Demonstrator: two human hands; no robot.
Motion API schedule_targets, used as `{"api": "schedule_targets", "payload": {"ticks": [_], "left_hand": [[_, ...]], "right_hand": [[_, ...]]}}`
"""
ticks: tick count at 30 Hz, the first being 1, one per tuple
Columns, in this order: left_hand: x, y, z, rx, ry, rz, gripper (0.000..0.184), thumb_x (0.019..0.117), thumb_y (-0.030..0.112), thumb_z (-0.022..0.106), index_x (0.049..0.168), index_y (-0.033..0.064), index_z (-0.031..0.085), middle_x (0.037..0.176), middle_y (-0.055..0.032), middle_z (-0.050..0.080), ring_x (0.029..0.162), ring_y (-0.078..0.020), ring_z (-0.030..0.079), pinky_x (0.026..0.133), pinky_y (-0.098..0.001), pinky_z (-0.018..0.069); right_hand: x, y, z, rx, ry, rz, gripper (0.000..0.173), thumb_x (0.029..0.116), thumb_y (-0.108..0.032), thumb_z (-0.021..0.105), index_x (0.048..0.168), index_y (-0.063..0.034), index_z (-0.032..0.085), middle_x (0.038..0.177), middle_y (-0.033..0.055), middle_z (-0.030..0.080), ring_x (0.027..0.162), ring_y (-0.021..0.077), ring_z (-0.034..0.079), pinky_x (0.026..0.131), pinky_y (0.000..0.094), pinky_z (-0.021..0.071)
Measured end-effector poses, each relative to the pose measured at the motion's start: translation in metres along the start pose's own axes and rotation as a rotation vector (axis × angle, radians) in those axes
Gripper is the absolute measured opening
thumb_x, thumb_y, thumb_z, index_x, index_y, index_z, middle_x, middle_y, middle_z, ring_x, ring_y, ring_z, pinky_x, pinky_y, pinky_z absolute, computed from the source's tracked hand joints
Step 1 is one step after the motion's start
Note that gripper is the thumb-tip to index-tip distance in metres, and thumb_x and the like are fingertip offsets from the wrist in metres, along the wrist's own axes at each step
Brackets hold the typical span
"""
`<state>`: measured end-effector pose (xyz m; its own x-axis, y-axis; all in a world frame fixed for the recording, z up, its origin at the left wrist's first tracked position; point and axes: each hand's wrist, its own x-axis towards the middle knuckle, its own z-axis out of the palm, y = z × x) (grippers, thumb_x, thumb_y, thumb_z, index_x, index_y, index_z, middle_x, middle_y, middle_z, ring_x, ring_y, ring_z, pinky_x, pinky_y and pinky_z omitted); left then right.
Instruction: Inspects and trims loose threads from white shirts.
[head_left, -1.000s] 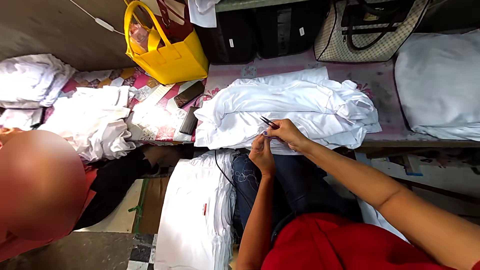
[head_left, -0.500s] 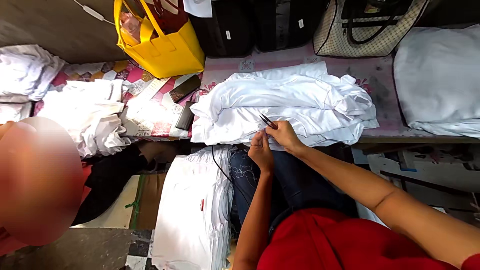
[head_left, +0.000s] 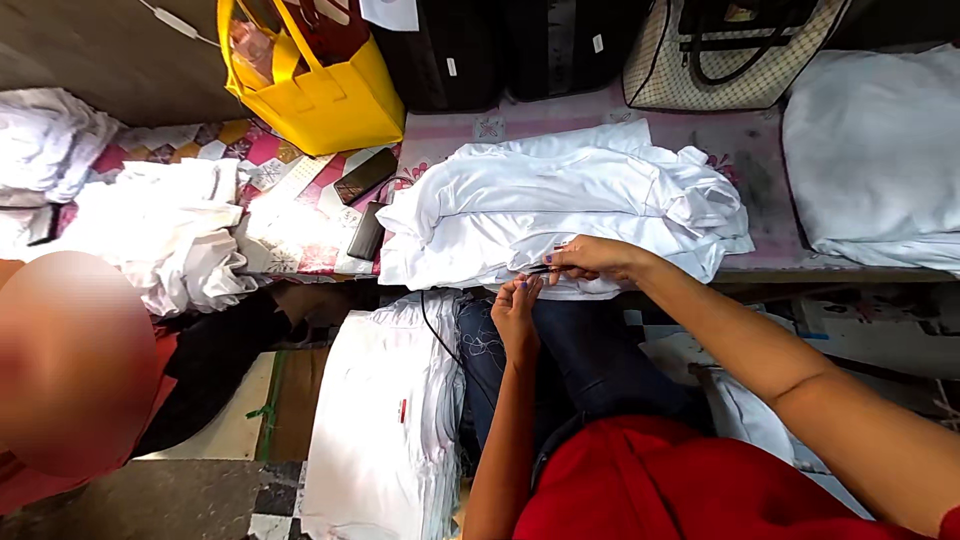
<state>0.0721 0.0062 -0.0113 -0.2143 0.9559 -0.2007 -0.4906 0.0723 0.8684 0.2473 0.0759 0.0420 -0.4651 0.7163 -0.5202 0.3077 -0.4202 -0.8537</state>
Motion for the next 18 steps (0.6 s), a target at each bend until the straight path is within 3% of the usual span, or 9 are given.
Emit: {"api": "schedule_targets", "payload": {"ticks": [12, 18], "left_hand": [[0.000, -0.002, -0.008, 0.038, -0.085, 0.080, 0.013, 0.0971, -0.007, 0.046, 0.096, -0.0082, 0.059, 0.110, -0.0172, 0.069, 0.103, -0.0238, 0.072, 0.094, -0.0395, 0.0598], [-0.001, -0.001, -0.006, -0.026, -0.099, 0.069, 0.014, 0.0973, -0.004, 0.045, 0.096, -0.0074, 0.058, 0.115, -0.0196, 0.069, 0.106, -0.0261, 0.072, 0.096, -0.0414, 0.0591]], "right_hand": [[0.012, -0.028, 0.007, -0.260, 0.042, -0.036, 0.043, 0.1076, -0.029, 0.054, 0.076, -0.0054, 0.071, 0.050, -0.0060, 0.041, 0.041, 0.0023, 0.029, 0.042, 0.0215, 0.0246], [0.016, -0.030, -0.002, -0.417, -0.006, -0.188, 0.042, 0.1069, -0.025, 0.055, 0.072, -0.0058, 0.070, 0.053, -0.0073, 0.042, 0.046, 0.0017, 0.034, 0.047, 0.0222, 0.0294]]}}
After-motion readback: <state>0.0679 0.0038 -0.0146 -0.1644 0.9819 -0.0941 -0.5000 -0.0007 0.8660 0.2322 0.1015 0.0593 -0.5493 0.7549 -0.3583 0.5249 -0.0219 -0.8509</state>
